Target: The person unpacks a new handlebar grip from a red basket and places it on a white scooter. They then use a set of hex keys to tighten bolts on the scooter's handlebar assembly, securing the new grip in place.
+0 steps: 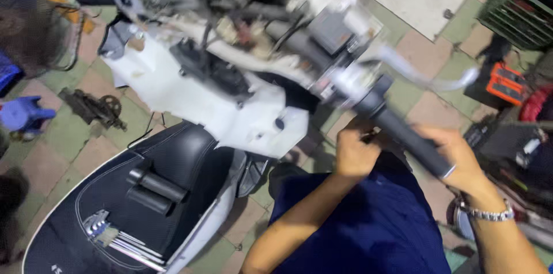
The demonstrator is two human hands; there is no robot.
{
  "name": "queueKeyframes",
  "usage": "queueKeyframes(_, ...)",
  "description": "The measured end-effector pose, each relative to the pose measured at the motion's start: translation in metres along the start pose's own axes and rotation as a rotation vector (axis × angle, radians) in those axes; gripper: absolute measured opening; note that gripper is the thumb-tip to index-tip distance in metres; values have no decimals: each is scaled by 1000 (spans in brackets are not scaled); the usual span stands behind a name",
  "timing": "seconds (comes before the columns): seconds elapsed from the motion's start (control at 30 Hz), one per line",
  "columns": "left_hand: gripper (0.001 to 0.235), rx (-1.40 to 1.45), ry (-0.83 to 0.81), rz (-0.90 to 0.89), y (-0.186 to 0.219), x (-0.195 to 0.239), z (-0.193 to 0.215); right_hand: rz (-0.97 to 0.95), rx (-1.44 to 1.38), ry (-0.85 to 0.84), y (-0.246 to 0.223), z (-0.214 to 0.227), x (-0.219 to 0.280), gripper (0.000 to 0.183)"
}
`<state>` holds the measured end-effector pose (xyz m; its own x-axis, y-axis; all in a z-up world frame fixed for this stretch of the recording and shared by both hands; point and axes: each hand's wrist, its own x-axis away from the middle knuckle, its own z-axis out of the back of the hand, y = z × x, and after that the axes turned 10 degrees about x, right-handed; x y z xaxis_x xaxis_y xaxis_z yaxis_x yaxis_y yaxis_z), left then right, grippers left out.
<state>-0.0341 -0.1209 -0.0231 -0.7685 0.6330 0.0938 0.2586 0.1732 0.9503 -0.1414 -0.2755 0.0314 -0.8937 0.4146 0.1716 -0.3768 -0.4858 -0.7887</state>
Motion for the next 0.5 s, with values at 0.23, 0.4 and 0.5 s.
queueKeyframes(0.23,14,221,496,94,10,-48,-94,117,-392,-474,64,86,-116,15)
queueKeyframes(0.4,12,427,1007,-71,32,-76,-146,-19,-547,-964,62,98,-185,14)
queueKeyframes(0.5,18,375,1139,-211,37,-85,-165,168,-585,-1095,53,100,-212,14)
